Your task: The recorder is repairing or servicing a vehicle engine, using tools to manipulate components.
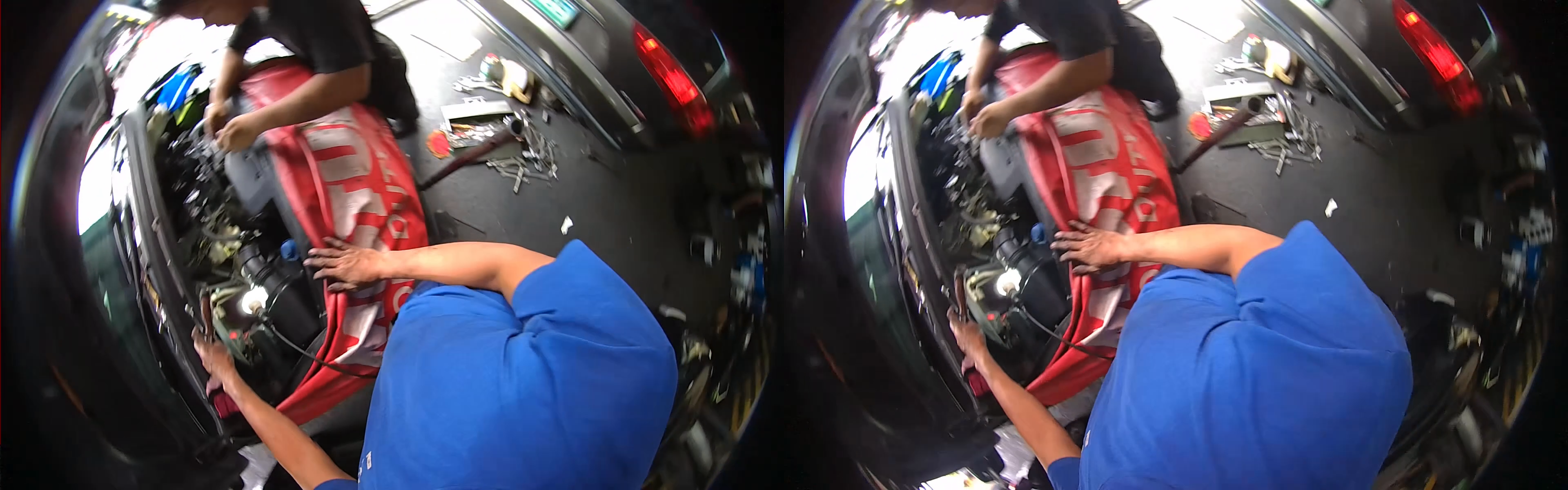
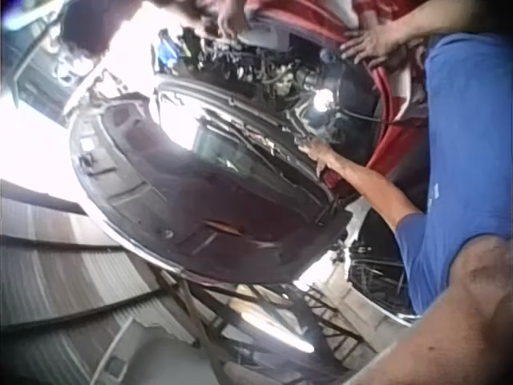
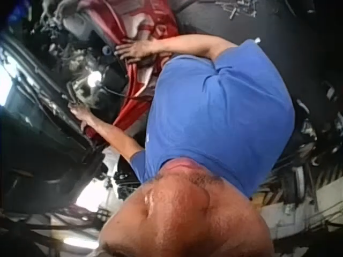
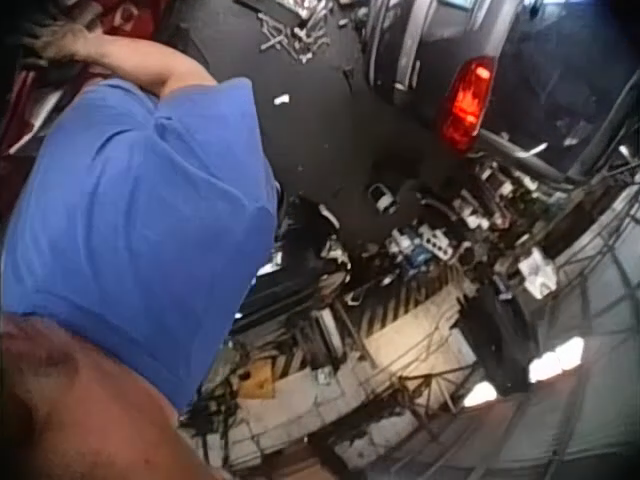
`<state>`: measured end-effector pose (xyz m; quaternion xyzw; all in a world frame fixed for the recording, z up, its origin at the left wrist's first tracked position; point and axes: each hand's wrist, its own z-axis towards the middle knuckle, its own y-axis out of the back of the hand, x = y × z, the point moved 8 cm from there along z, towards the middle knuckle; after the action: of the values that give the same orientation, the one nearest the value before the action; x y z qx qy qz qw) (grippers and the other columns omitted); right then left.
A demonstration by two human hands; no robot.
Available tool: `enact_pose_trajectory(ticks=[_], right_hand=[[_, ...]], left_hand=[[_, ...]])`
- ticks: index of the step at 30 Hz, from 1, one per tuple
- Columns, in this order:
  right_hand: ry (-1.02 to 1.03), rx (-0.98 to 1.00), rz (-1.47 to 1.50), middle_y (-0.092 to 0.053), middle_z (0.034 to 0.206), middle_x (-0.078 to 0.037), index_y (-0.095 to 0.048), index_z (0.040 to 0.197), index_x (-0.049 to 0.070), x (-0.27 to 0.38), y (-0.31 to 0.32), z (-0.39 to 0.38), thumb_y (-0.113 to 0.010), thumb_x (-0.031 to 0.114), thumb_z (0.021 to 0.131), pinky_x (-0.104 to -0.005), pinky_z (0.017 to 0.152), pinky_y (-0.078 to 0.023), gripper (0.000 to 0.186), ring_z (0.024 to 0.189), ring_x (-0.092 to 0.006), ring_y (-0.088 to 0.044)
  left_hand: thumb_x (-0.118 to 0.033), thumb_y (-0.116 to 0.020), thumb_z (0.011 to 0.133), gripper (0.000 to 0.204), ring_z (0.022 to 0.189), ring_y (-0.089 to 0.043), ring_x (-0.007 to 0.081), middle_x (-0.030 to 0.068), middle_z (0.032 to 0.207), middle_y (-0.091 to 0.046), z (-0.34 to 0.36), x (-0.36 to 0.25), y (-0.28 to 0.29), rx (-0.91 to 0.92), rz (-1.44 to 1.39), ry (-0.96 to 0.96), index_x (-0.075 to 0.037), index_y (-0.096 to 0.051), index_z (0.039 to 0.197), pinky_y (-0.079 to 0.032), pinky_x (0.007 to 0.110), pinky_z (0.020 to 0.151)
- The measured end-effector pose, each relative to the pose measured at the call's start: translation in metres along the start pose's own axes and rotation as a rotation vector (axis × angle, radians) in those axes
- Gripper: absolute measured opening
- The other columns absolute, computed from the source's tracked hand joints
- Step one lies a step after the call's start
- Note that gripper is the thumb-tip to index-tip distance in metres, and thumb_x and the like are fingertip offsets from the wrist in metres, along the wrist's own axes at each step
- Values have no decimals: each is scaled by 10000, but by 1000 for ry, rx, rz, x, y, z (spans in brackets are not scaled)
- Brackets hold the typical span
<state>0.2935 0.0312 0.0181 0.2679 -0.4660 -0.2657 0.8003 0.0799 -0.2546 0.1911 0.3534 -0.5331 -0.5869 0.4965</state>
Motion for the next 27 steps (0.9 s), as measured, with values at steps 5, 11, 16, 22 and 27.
enact_pose_trajectory(ticks=[5, 11, 16, 22, 27], right_hand=[[17, -78, 18, -333, 1498, -82, -575, 1231, 102, 7, 11, -3, -543, 434, 907, -532, 1161, -107, 465, 1427, -266, -216], [1, -76, 42, -339, 1495, -86, -562, 1252, 102, 6, 7, -9, -542, 443, 900, -527, 1165, -96, 491, 1428, -261, -210], [13, -29, 73, -306, 1514, -80, -553, 1263, 112, 8, 6, -5, -545, 438, 901, -526, 1162, -106, 487, 1440, -260, -177], [29, 83, 66, -293, 1513, -133, -518, 1310, 110, 12, 2, 1, -552, 464, 891, -531, 1164, -87, 550, 1443, -291, -158], [-131, 15, 397, -356, 1456, -207, -444, 1359, 79, 31, 41, 14, -520, 540, 904, -483, 1132, -243, 653, 1350, -392, -334]], left_hand=[[12, -452, 822, 521, 1014, -545, 475, 279, 1140, -542, 12, 24, -3, 131, -60, -54, -83, -371, 1328, -429, 519, 814], [-19, -489, 858, 481, 860, -595, 473, 264, 1007, -604, -5, 4, 7, 65, 135, 10, -74, -352, 1316, -452, 539, 723], [-100, -513, 917, 387, 875, -636, 431, 228, 1094, -619, -14, -5, 69, -260, 354, 30, -73, -402, 1287, -506, 519, 725], [-89, -517, 913, 375, 991, -602, 412, 225, 1145, -595, -24, -54, 155, -488, 328, -316, -13, -420, 1268, -464, 500, 782], [-150, -495, 973, 390, 922, -581, 251, 132, 1070, -585, -59, -173, 145, -98, -432, -221, 8, -391, 1314, -458, 372, 827]])
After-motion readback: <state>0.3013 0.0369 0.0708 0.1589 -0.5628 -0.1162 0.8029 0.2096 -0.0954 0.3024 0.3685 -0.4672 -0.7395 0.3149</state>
